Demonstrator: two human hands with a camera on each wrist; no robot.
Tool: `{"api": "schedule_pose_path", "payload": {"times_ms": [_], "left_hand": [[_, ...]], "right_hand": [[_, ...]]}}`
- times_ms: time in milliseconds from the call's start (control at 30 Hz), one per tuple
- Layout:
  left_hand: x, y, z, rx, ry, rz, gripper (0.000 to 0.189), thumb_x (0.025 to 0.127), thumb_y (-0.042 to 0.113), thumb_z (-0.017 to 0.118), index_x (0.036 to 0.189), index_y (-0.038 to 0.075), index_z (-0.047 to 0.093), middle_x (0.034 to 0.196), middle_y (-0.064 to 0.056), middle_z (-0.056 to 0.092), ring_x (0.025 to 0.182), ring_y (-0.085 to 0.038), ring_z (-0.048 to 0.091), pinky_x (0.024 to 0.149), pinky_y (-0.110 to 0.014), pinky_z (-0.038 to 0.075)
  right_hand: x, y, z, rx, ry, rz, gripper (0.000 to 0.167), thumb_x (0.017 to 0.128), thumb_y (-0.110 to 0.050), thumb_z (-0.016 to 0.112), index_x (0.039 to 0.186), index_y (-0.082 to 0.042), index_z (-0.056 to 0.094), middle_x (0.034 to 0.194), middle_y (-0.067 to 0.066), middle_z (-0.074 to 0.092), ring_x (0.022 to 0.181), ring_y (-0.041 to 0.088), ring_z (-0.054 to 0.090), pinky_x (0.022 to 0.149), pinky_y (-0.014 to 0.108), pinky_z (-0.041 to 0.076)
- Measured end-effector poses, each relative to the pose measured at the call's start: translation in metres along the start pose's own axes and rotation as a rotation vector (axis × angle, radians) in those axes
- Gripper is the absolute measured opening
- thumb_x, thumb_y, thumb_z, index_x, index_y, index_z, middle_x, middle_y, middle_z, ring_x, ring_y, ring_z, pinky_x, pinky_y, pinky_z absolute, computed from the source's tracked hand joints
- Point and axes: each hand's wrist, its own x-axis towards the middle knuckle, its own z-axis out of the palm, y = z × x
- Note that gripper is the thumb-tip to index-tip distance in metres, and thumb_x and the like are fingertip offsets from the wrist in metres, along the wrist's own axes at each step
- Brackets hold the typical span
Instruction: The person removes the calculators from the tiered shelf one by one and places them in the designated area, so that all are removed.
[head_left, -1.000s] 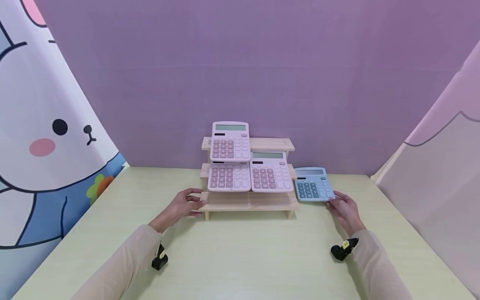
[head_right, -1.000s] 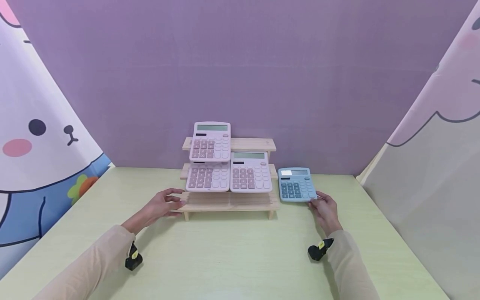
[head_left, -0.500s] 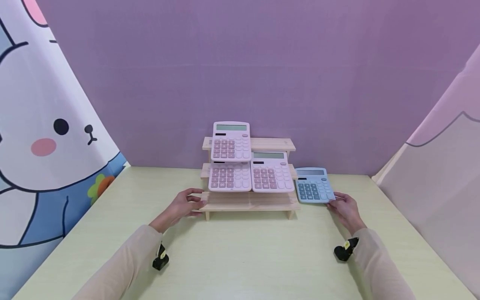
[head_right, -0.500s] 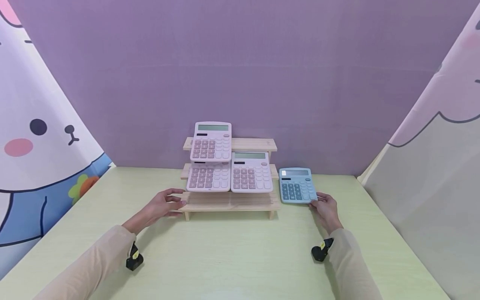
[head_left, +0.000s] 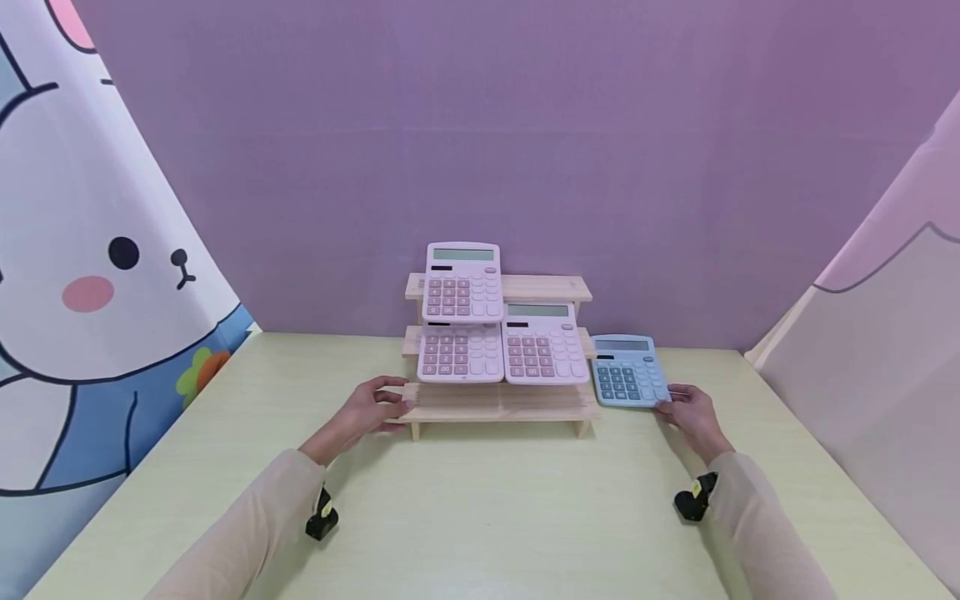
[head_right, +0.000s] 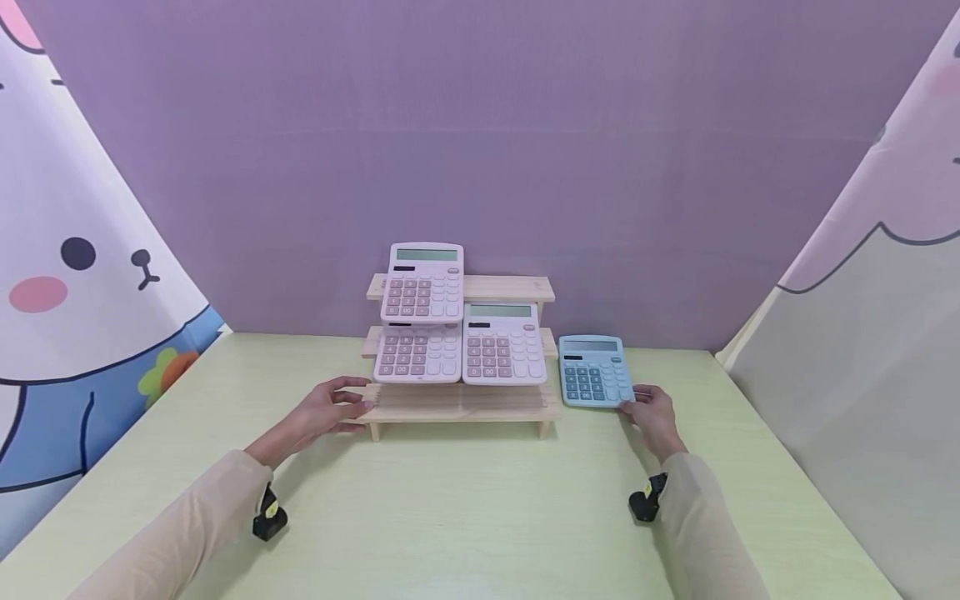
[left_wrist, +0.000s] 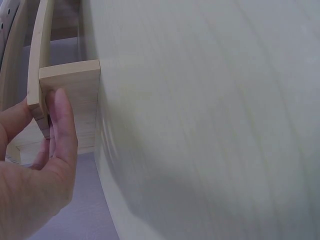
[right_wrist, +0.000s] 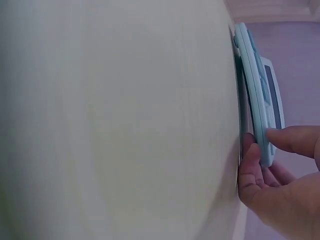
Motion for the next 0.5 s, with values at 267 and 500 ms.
{"api": "schedule_pose_path", "payload": {"times_ms": [267, 500], "left_hand": [[0.0006, -0.0016, 0.0001, -0.006, -0.002, 0.013, 0.053, 0.085, 0.007, 0.063, 0.132, 0.0, 0.038, 0.106, -0.014, 0.049, 0.079, -0.015, 0.058, 0.078, -0.038, 0.058], [0.0018, -0.0025, -0.0005, -0.011, -0.002, 0.017, 0.053, 0.086, 0.007, 0.063, 0.132, 0.0, 0.038, 0.105, -0.013, 0.049, 0.079, -0.015, 0.057, 0.077, -0.037, 0.059]], "right_hand": [[0.0038, 0.0026, -0.0045, -0.144, -0.025, -0.013, 0.053, 0.087, 0.0, 0.052, 0.131, 0.016, 0.027, 0.125, 0.032, 0.04, 0.073, 0.003, 0.053, 0.064, 0.018, 0.054], [0.0075, 0.0028, -0.0081, -0.275, -0.033, -0.049, 0.05, 0.086, -0.002, 0.053, 0.128, 0.015, 0.032, 0.122, 0.033, 0.043, 0.073, 0.006, 0.055, 0.063, 0.019, 0.055]]}}
